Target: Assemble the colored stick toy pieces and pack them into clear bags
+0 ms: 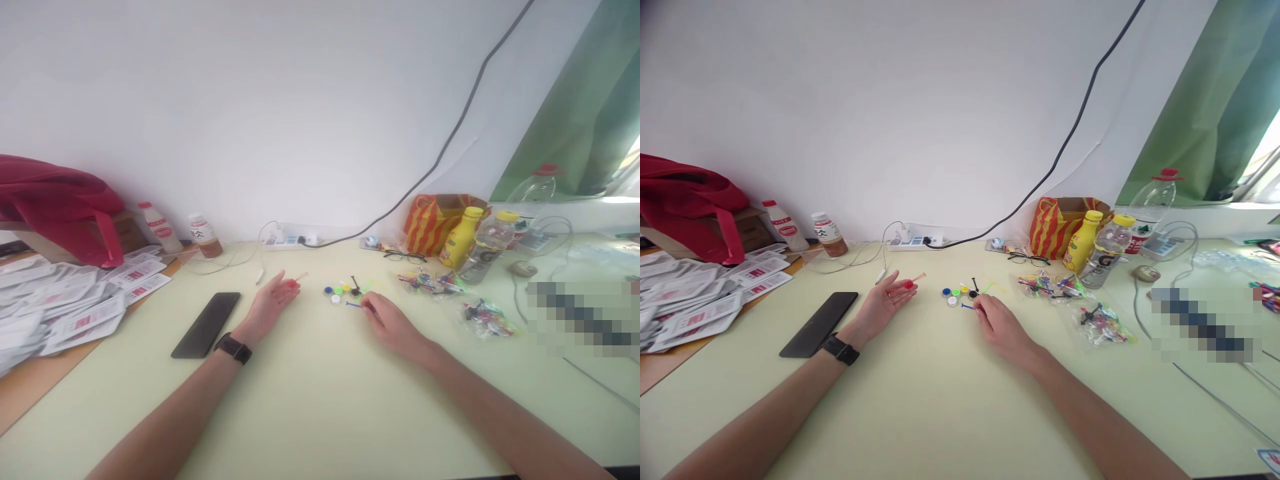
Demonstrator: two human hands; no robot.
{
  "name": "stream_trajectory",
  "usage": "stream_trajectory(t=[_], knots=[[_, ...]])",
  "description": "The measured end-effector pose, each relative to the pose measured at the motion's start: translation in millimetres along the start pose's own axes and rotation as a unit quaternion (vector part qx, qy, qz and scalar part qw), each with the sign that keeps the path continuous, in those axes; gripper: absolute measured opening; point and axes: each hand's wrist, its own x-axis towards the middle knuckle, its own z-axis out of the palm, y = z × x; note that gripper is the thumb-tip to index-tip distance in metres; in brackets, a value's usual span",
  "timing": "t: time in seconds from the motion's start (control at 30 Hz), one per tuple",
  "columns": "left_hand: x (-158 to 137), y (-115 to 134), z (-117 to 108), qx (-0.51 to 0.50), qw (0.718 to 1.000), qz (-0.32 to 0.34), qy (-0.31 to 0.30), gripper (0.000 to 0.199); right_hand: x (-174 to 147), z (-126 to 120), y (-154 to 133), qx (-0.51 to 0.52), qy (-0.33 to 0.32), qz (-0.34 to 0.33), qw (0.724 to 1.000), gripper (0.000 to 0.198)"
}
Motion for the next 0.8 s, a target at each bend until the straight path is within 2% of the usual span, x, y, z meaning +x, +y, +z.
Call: stream_trajectory(t=[0.1, 0.17, 0.27, 0.4, 0.63, 0.7, 0.8], knots=[[3.0, -2.9, -3.1, 0.018, 1.0, 0.004, 0.001, 0.031, 0.8, 1.1, 2.7, 0.018, 0.021, -0.012, 1.0, 0.016], [5.8, -5.4, -6.9, 0.064, 0.998, 0.029, -0.005, 0.034, 1.4, 1.3, 4.2, 0.024, 0.035, -0.021, 0.999, 0.017], [10.2, -9.1, -14.6, 0.163, 0.984, 0.077, -0.016, 0.038, 2.2, 1.6, 6.4, 0.028, 0.047, -0.029, 0.998, 0.019], [11.8, -10.6, -21.0, 0.256, 0.96, 0.111, -0.003, 0.041, 2.8, 4.3, 10.8, 0.035, 0.038, -0.041, 0.998, 0.027], [3.8, -10.0, -16.4, 0.391, 0.902, 0.182, -0.013, 0.022, 0.2, 13.5, 6.6, 0.013, -0.011, -0.054, 0.998, 0.04], [3.5, -12.0, -15.7, 0.422, 0.874, 0.24, 0.007, 0.019, -1.0, 14.9, 2.8, 0.001, -0.028, -0.054, 0.998, 0.039], [1.8, -17.1, -11.8, 0.462, 0.816, 0.345, 0.025, 0.022, -1.9, 16.1, -0.2, -0.016, -0.04, -0.047, 0.998, 0.038]])
